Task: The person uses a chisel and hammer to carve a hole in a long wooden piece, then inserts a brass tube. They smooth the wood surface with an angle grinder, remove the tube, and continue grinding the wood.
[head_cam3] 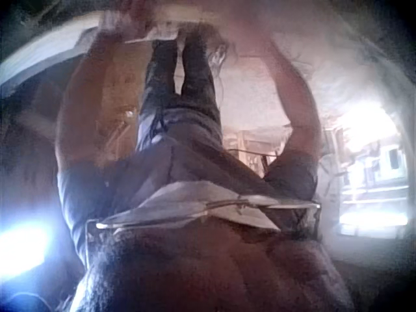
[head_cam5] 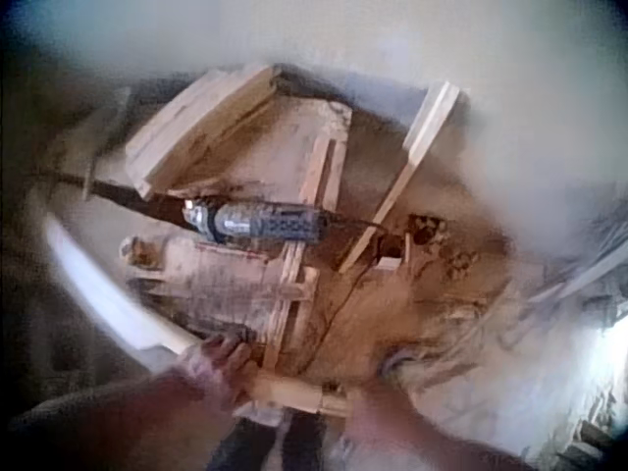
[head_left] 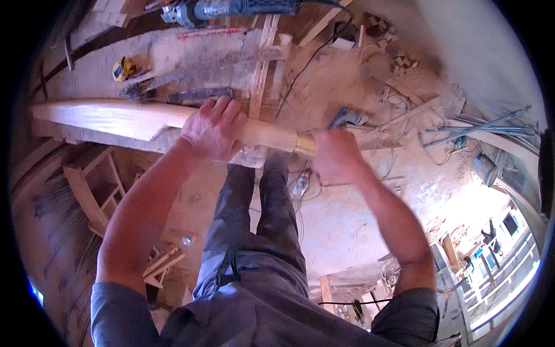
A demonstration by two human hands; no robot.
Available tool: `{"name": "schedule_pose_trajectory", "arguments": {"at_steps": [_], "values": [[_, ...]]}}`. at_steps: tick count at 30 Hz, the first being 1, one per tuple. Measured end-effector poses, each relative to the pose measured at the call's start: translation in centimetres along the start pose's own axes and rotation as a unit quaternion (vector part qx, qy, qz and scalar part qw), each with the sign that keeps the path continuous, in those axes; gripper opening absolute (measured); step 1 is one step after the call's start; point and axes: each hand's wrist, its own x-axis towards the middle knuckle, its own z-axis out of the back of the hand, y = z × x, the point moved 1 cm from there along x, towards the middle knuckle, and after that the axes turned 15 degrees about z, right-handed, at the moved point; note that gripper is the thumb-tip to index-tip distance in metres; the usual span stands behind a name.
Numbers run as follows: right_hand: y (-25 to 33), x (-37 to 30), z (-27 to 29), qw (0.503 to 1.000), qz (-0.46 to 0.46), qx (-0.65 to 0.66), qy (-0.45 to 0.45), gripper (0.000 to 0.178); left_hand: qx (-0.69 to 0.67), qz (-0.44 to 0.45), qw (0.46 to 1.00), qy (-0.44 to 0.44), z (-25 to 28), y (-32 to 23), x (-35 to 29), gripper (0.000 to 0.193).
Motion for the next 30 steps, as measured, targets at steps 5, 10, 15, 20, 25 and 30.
{"name": "schedule_pose_trajectory", "arguments": {"at_steps": [5, 10, 15, 20, 25, 30], "values": [[-2.0, 2.4, 3.1, 0.956, 0.015, 0.185, 0.227, 0.033, -0.008, -0.002, 1.0, 0.018, 0.6, -0.2, 0.2, 0.047], [0.9, 0.0, -0.8, 0.991, 0.042, -0.084, -0.1, 0.044, 0.012, 0.0, 1.0, 0.002, 0.5, 0.3, 0.2, 0.043], [-1.2, 1.4, -0.4, 0.997, 0.034, 0.049, 0.047, 0.051, 0.006, 0.012, 1.0, 0.02, 0.4, -0.1, 0.1, 0.042], [-2.8, 3.3, 2.1, 0.903, 0.051, 0.316, 0.288, 0.043, -0.008, 0.005, 1.0, 0.013, 0.6, -0.3, 0.2, 0.044], [0.9, 0.0, -0.5, 0.996, 0.049, -0.067, -0.038, 0.043, -0.002, 0.005, 1.0, 0.001, 0.8, 0.1, 0.4, 0.043], [0.2, 1.2, -0.9, 1.0, 0.008, 0.008, 0.009, 0.046, -0.005, 0.0, 1.0, 0.001, 0.6, -0.1, 0.5, 0.046]]}}
